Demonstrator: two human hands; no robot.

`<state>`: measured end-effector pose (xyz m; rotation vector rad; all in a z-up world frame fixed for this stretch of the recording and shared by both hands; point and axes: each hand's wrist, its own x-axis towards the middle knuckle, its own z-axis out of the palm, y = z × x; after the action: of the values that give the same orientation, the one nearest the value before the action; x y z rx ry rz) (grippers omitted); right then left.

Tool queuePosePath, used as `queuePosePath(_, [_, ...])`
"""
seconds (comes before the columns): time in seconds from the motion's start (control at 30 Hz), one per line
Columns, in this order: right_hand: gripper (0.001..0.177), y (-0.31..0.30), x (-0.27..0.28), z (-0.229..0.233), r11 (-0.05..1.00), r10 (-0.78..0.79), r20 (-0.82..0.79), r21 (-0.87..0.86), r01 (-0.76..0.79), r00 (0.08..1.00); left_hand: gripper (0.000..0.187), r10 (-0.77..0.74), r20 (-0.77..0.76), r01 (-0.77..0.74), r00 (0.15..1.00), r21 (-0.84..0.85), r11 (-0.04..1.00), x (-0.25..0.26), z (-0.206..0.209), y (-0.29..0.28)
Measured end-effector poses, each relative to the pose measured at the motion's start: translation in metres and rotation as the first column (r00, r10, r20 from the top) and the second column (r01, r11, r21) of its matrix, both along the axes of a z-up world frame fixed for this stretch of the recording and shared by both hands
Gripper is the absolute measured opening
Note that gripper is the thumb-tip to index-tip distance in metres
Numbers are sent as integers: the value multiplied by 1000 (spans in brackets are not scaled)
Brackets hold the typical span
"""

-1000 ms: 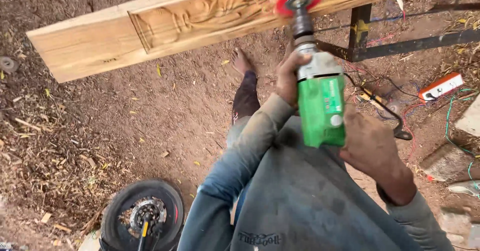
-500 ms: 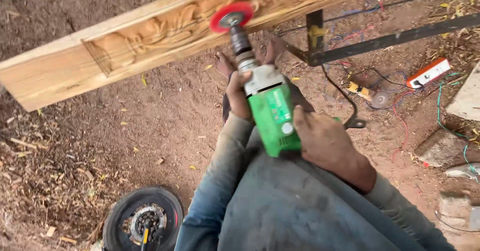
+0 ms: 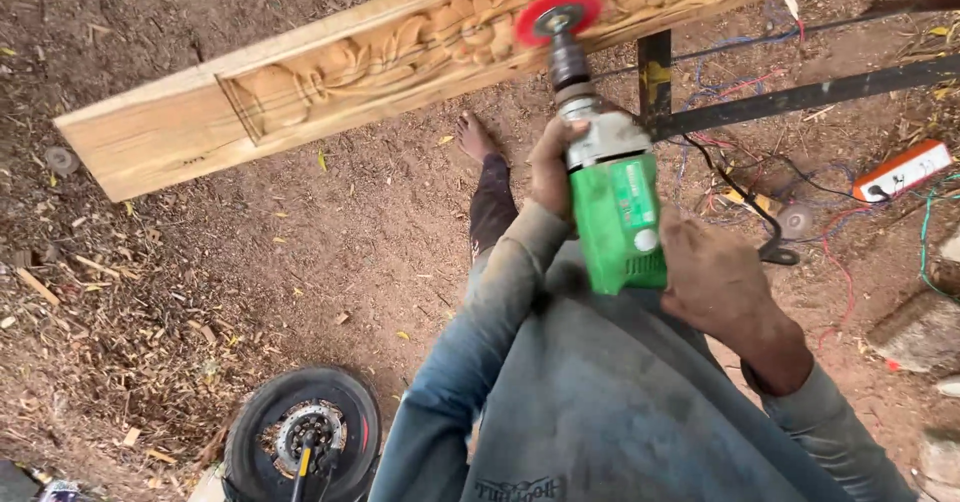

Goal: Sanding or polishing a decorative carved wooden beam using a handheld power drill with a sanding attachment.

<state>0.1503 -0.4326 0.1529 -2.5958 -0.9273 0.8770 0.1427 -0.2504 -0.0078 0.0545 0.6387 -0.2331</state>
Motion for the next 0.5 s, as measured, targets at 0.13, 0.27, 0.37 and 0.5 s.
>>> queuePosePath(0.13, [73, 24, -5, -4, 991, 133, -20, -24, -134, 991, 50, 69, 70, -70, 995, 7, 998, -19, 12, 32])
queuePosePath(0.27, [69, 27, -9, 8, 990, 100, 42, 99, -104, 994, 51, 28, -27, -28, 999, 6, 1000, -23, 15, 34])
queuePosePath(0.37, [74, 26, -6, 7, 994, 78, 14, 72, -78, 997, 59, -28, -33, 26, 999, -45, 999, -19, 12, 32])
queuePosePath(0.5, [71, 25, -7, 20, 997, 82, 27, 10, -82, 996, 51, 29, -6, -28, 1000, 22, 999, -20, -3, 14])
